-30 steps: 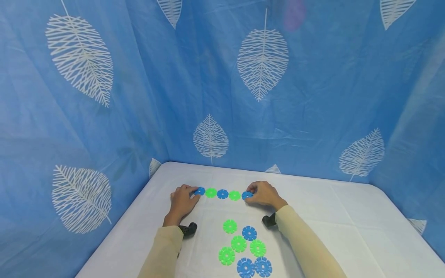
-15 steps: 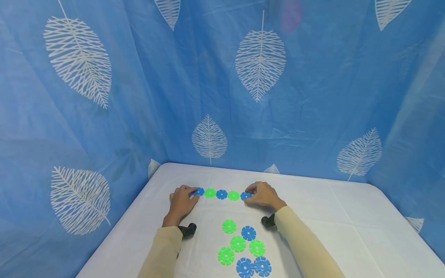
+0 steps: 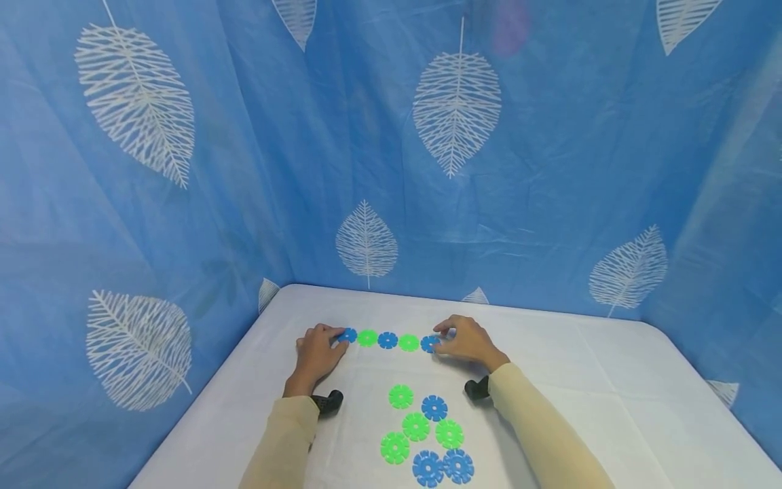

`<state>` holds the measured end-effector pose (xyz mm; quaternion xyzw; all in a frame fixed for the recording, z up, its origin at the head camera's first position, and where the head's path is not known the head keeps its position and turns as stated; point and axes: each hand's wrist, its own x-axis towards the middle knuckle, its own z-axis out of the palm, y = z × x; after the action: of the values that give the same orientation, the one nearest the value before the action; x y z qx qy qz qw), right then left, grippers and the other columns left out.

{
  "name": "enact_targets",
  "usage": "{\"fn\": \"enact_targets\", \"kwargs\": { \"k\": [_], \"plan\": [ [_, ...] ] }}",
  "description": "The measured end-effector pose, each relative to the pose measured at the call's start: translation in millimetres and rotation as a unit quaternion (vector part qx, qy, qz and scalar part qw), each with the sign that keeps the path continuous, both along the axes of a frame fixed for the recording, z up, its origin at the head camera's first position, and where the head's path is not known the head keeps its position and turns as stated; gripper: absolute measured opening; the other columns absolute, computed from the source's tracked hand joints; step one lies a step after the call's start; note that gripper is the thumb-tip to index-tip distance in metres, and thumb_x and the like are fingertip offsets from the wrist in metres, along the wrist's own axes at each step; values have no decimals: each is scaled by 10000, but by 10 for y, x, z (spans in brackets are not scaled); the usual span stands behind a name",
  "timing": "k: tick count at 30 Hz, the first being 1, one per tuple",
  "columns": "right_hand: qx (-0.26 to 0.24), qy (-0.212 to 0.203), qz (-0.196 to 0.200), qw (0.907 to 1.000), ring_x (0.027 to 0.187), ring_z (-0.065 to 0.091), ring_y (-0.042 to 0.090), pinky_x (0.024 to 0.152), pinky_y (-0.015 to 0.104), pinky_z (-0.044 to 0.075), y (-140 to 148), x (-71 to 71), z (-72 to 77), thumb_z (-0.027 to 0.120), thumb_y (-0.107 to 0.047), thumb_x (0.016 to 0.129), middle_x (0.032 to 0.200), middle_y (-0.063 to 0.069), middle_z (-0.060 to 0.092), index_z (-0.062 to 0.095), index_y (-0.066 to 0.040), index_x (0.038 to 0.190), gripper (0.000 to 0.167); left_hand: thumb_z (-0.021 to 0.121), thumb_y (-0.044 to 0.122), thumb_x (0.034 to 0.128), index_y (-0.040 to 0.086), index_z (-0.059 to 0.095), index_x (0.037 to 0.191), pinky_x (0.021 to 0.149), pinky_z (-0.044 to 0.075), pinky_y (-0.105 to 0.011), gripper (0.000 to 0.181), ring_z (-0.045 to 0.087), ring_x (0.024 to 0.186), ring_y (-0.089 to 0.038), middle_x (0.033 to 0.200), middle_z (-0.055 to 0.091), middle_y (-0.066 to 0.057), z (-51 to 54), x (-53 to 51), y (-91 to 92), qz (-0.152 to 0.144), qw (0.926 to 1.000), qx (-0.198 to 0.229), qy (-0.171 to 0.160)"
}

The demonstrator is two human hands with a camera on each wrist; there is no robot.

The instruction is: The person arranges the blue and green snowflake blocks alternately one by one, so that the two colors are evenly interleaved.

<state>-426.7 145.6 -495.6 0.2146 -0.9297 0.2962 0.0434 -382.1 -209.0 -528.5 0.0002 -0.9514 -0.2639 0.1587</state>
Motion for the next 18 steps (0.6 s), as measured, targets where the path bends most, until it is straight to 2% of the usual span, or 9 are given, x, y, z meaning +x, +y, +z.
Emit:
{"fn": "enact_targets", "kwargs": {
  "k": [3, 8, 12, 18],
  "plan": [
    [-206, 151, 24, 9997, 818, 591, 148, 714, 361, 479, 66, 48, 59, 767, -347, 821, 989, -31, 673, 758, -189, 1120, 338, 707, 356, 910, 169, 713, 1257, 857, 349, -467, 394, 575, 1130, -297, 1212, 650, -105, -5, 8, 0, -20, 10000, 17, 1],
    [-373, 635, 119, 9972, 654, 540, 60, 602, 268, 446, 200, 110, 127, 739, -311, 870, 1019, 18, 682, 745, -152, 1145, 318, 708, 352, 910, 160, 716, 1251, 876, 351, -485, 391, 579, 1134, -306, 1211, 652, -111, 26, 27, -17, -24, 10000, 31, 15],
    [-342, 940, 178, 9948, 621, 522, 35, 585, 251, 440, 292, 208, 234, 727, -303, 901, 1024, 31, 682, 743, -169, 1142, 277, 703, 354, 913, 152, 709, 1260, 891, 353, -497, 402, 579, 1136, -315, 1212, 647, -122, 31, 34, -17, -64, 10000, 24, -31],
    [-278, 1345, 339, 9899, 640, 514, 19, 580, 242, 441, 340, 405, 457, 697, -345, 936, 1027, -26, 676, 725, -216, 1160, 260, 697, 350, 915, 148, 703, 1269, 892, 347, -501, 407, 572, 1138, -322, 1206, 643, -127, 22, 20, 5, -84, 9999, 51, -25]
  ]
}}
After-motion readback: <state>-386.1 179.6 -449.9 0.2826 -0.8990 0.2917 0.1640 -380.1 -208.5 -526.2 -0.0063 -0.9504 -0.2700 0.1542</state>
